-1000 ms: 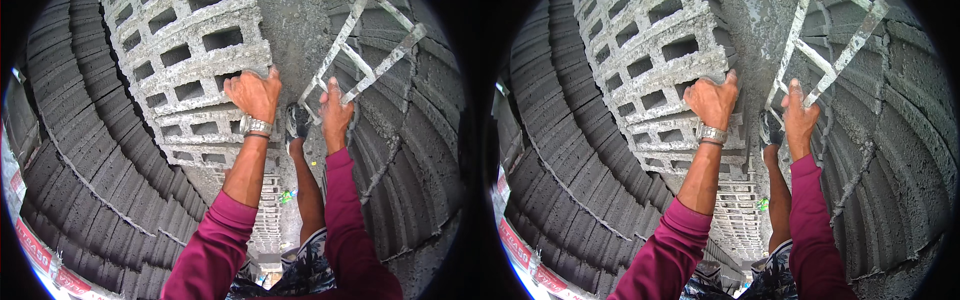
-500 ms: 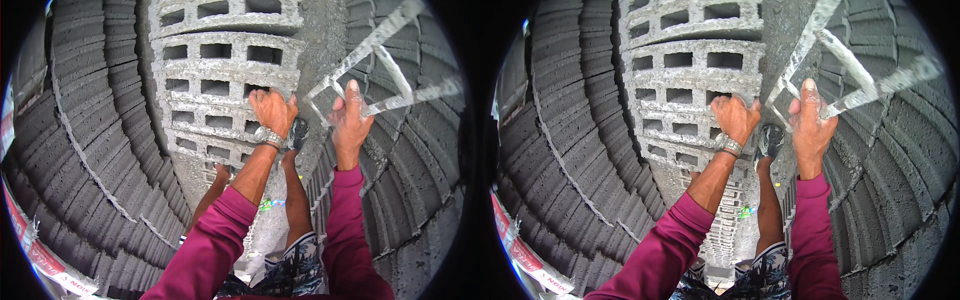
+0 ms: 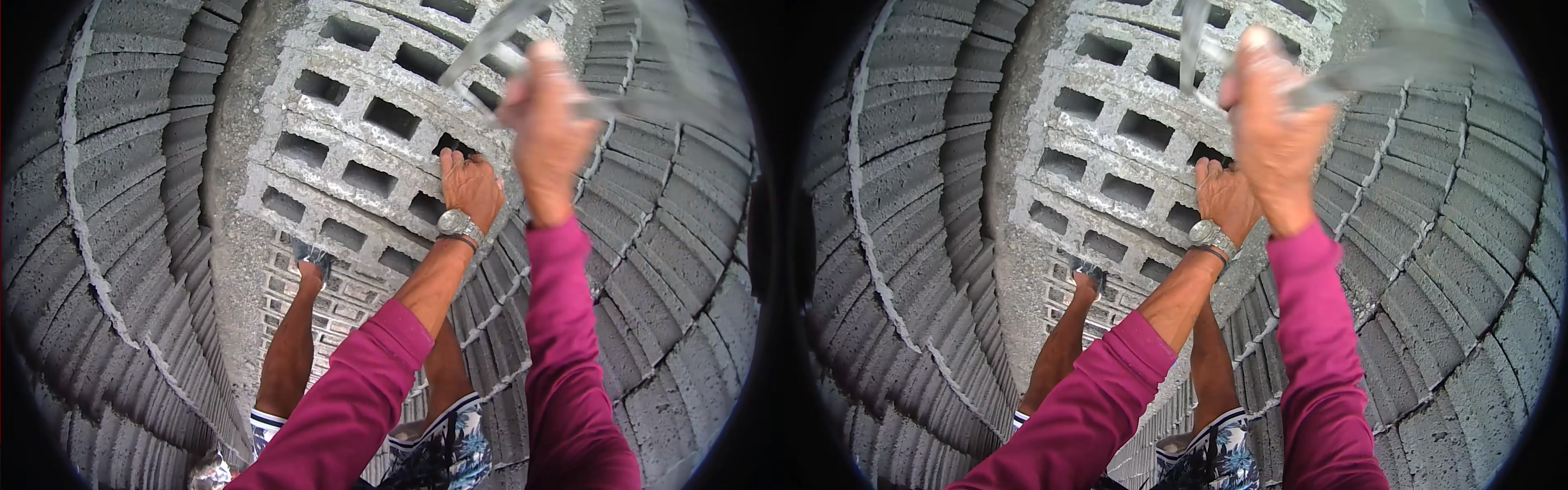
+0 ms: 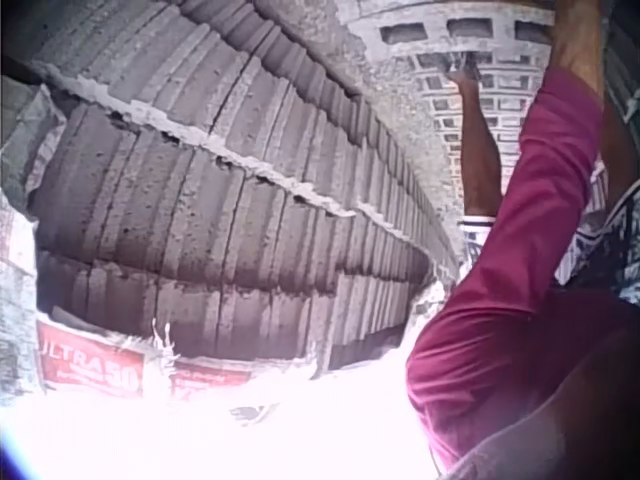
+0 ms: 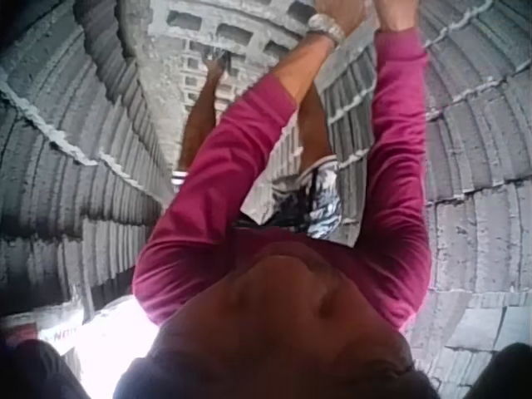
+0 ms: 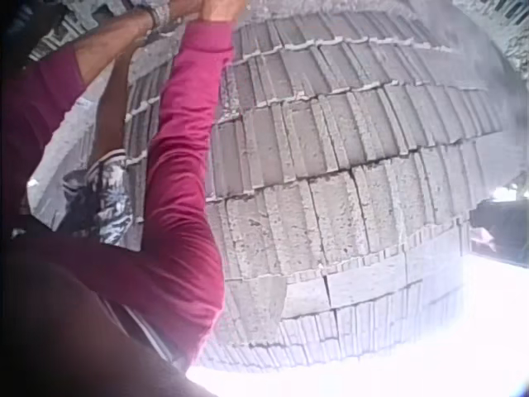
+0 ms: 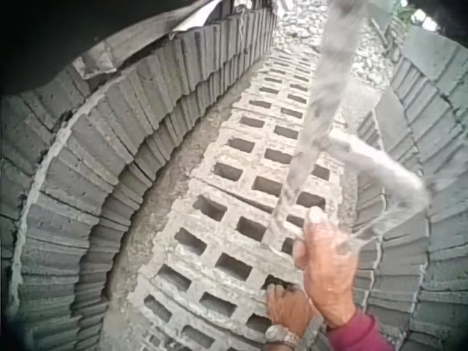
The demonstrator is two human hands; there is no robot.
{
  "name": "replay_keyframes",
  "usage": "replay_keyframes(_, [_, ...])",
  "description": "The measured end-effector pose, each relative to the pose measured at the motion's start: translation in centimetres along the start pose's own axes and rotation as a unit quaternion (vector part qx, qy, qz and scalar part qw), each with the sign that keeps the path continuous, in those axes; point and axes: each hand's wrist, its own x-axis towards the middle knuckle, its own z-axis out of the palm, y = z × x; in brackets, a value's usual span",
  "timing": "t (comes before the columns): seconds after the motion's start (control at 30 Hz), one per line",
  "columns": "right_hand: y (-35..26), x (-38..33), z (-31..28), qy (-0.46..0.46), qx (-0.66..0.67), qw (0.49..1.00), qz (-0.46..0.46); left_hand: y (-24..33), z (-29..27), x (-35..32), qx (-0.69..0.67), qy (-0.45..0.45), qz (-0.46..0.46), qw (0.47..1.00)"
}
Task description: The person handles concrete masonry units by picking them up from a stack, turning them over to inspect the holes, and then placing them onto a different part of the pile.
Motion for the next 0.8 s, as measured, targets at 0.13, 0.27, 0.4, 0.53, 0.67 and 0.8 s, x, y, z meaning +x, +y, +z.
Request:
replay_keyframes(0.13, [6.0, -2.4, 2.5, 0.026, 0.125, 0.972, 0.198, -0.2, 0.5, -0.7, -0.056, 0.067, 0.029, 0.996])
replay_keyframes(0.27, [4.0, -1.4, 1.2, 0.04, 0.078, 0.987, 0.132, 0.5, -0.5, 0.6, 0.001, -0.071, -0.015, 0.997])
replay_keyframes(0.4, [-4.6, 3.4, -1.9, 0.033, 0.18, 0.983, -0.016, 0.1, -1.4, 0.1, 0.036, -0.083, -0.021, 0.996])
replay_keyframes(0.53, [-7.7, 6.1, -3.4, -0.079, 0.306, 0.945, -0.087, 0.5, -1.0, 0.4, 0.021, -0.066, -0.017, 0.997])
replay_keyframes(0.67, [-0.9, 2.2, 6.4, -0.022, 0.058, 0.998, -0.032, -0.2, 0.5, -0.1, -0.173, 0.031, -0.037, 0.984])
replay_keyframes(0.8, [3.3, 0.6, 9.0, -0.047, 0.112, 0.985, 0.119, -0.8, 0.8, -0.4, -0.308, 0.151, -0.046, 0.938])
